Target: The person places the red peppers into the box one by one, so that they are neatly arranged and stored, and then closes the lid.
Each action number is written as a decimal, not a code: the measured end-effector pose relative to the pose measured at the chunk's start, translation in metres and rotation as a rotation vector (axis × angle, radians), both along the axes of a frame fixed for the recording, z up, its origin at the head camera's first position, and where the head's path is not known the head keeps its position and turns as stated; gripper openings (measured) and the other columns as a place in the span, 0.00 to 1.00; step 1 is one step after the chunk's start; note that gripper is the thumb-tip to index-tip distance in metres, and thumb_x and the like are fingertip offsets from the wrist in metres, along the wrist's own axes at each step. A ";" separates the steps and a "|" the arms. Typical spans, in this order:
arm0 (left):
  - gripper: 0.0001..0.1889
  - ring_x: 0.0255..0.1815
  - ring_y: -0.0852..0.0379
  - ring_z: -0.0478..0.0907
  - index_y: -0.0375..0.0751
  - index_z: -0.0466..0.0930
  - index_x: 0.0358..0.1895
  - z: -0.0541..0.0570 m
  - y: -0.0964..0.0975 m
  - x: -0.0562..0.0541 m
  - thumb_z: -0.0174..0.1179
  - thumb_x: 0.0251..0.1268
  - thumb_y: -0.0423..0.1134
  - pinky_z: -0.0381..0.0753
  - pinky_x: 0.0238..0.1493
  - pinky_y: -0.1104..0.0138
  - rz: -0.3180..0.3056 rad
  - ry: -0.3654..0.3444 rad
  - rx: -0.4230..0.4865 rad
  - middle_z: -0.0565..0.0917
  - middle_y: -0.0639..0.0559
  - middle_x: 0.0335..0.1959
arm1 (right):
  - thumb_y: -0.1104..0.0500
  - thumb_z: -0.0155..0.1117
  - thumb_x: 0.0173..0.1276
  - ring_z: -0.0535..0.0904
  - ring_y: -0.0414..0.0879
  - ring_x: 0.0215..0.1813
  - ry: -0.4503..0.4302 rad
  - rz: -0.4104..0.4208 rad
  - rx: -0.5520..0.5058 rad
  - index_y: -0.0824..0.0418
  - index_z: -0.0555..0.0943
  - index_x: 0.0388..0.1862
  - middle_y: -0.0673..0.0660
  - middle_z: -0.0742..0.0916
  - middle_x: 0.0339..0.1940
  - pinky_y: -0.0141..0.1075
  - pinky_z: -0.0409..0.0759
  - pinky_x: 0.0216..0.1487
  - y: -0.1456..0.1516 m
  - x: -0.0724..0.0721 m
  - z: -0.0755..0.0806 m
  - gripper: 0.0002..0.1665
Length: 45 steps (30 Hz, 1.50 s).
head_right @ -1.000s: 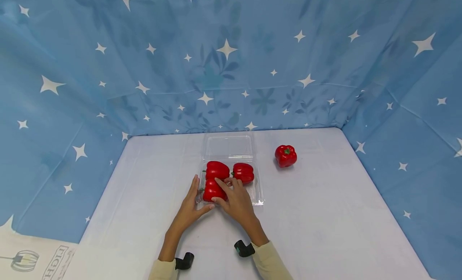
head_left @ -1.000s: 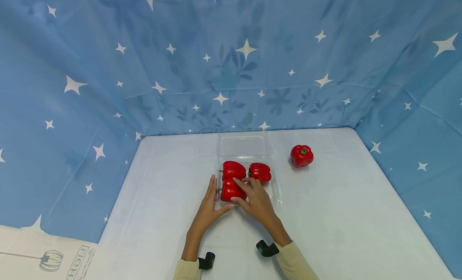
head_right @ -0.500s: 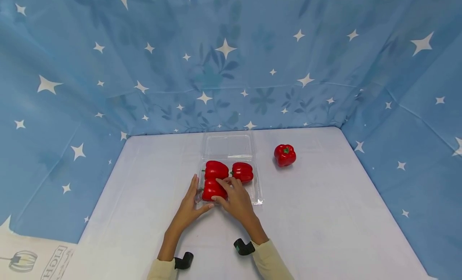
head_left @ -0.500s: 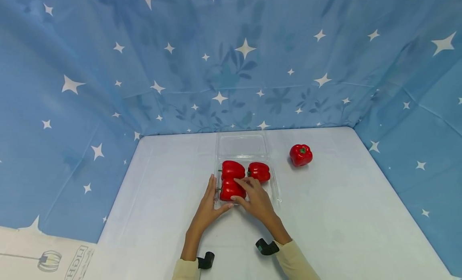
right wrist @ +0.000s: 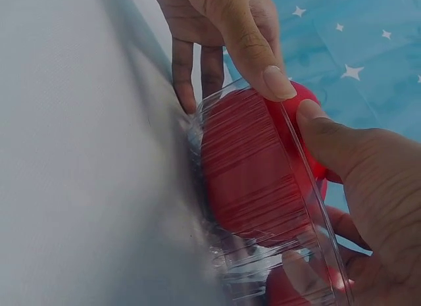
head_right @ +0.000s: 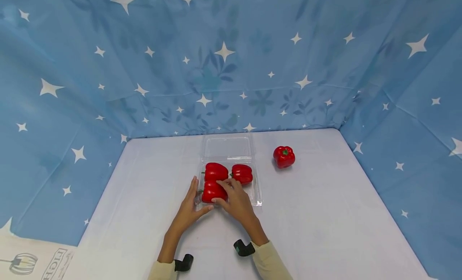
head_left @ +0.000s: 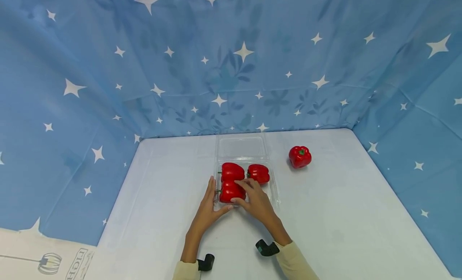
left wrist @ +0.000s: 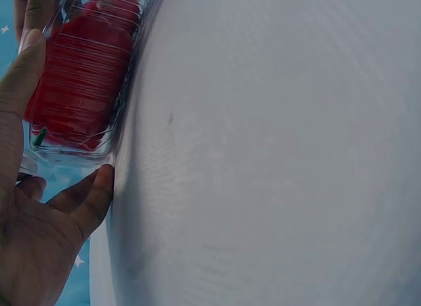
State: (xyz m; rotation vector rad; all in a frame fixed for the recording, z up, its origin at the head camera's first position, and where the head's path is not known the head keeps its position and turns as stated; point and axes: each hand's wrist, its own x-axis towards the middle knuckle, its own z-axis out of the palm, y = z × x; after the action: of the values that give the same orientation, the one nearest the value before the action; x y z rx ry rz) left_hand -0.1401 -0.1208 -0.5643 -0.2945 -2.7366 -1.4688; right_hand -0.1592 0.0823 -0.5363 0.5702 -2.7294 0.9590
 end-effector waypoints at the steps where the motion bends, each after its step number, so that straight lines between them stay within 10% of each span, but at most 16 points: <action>1: 0.57 0.79 0.42 0.50 0.42 0.43 0.79 -0.001 0.000 0.000 0.69 0.54 0.60 0.66 0.70 0.46 -0.002 -0.002 0.000 0.43 0.50 0.81 | 0.46 0.77 0.55 0.77 0.52 0.60 0.003 -0.001 0.001 0.55 0.78 0.63 0.58 0.80 0.56 0.47 0.83 0.57 0.000 0.000 0.000 0.37; 15: 0.57 0.78 0.41 0.52 0.42 0.44 0.79 -0.001 0.000 0.000 0.69 0.53 0.60 0.67 0.69 0.46 0.008 0.007 -0.003 0.45 0.50 0.81 | 0.48 0.75 0.57 0.79 0.52 0.57 0.027 -0.017 -0.057 0.55 0.80 0.59 0.57 0.82 0.54 0.47 0.83 0.57 0.003 -0.001 0.001 0.31; 25: 0.57 0.77 0.40 0.56 0.41 0.45 0.79 0.000 0.002 0.001 0.71 0.51 0.58 0.70 0.66 0.48 0.023 -0.013 0.014 0.46 0.49 0.81 | 0.63 0.74 0.58 0.84 0.51 0.45 0.102 -0.017 -0.316 0.64 0.80 0.53 0.59 0.85 0.48 0.42 0.88 0.45 0.034 -0.016 0.007 0.24; 45: 0.57 0.79 0.41 0.52 0.42 0.44 0.79 0.002 0.001 0.000 0.70 0.52 0.58 0.69 0.67 0.47 0.011 -0.025 0.020 0.45 0.49 0.81 | 0.57 0.68 0.66 0.76 0.54 0.56 0.168 -0.616 -0.391 0.64 0.77 0.56 0.64 0.79 0.54 0.50 0.84 0.46 0.096 -0.040 0.004 0.22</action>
State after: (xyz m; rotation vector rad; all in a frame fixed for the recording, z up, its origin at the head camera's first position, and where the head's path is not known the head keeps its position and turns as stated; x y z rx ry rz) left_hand -0.1397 -0.1196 -0.5627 -0.2617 -2.7369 -1.5062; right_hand -0.1997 0.1780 -0.5326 -0.2385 -2.2456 1.1489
